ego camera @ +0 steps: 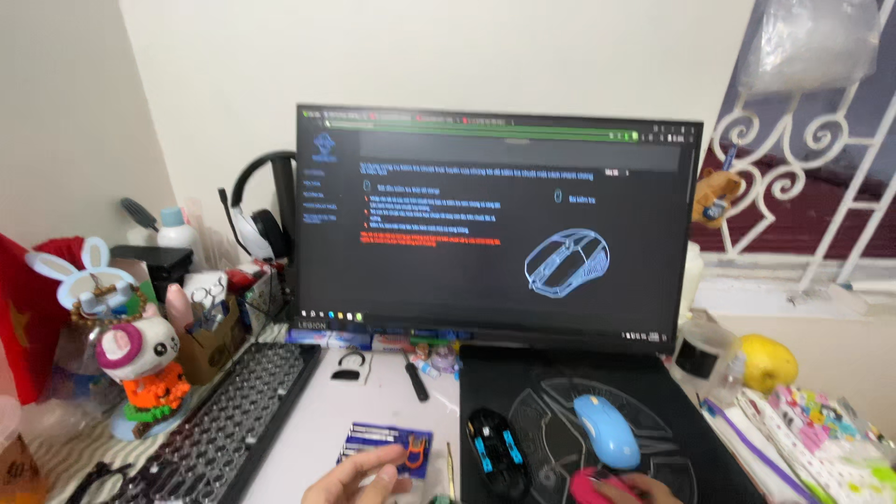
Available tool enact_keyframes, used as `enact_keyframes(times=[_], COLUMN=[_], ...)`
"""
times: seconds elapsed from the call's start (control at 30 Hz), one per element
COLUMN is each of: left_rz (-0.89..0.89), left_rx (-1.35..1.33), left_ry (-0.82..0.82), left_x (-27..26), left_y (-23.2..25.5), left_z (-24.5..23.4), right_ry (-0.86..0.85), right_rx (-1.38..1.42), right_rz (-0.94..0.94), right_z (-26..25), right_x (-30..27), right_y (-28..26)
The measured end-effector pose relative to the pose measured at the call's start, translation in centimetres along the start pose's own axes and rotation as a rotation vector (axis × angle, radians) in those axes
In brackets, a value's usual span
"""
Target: The person disassembles and repairs a computer mouse by disconnecting internal cables, removing the circuit board, and testing the device using software on a monitor.
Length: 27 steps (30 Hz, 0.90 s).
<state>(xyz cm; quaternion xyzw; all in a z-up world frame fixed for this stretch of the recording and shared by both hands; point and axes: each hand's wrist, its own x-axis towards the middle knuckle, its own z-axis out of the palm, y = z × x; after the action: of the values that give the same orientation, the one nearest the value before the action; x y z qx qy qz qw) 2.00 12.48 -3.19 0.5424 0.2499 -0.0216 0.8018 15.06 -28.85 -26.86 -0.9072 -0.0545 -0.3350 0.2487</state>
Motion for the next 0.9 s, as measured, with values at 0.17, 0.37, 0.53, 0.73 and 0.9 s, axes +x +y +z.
enact_keyframes(times=[0.17, 0.37, 0.53, 0.73, 0.9], left_rz=[0.288, 0.431, 0.724, 0.147, -0.136], left_rx=[0.163, 0.417, 0.544, 0.291, 0.158], left_ry=[-0.056, -0.118, -0.411, -0.430, -0.409], left_x=[-2.2, -4.9, -6.6, -4.8, -3.4], left_y=[-0.7, -4.0, -8.2, -12.1, -12.3], left_z=[-0.1, 3.5, 7.5, 12.4, 16.1], right_ry=[-0.211, -0.258, -0.257, -0.278, -0.256], right_rx=[0.216, 0.741, 0.874, 0.875, 1.067], right_rz=[-0.255, 0.751, 0.831, 0.800, 0.872], right_z=[-10.7, -21.3, -21.3, -20.8, -20.6], right_x=[0.7, 5.2, 4.9, 4.7, 5.1], right_y=[-3.2, -18.0, -18.2, -16.8, -17.3])
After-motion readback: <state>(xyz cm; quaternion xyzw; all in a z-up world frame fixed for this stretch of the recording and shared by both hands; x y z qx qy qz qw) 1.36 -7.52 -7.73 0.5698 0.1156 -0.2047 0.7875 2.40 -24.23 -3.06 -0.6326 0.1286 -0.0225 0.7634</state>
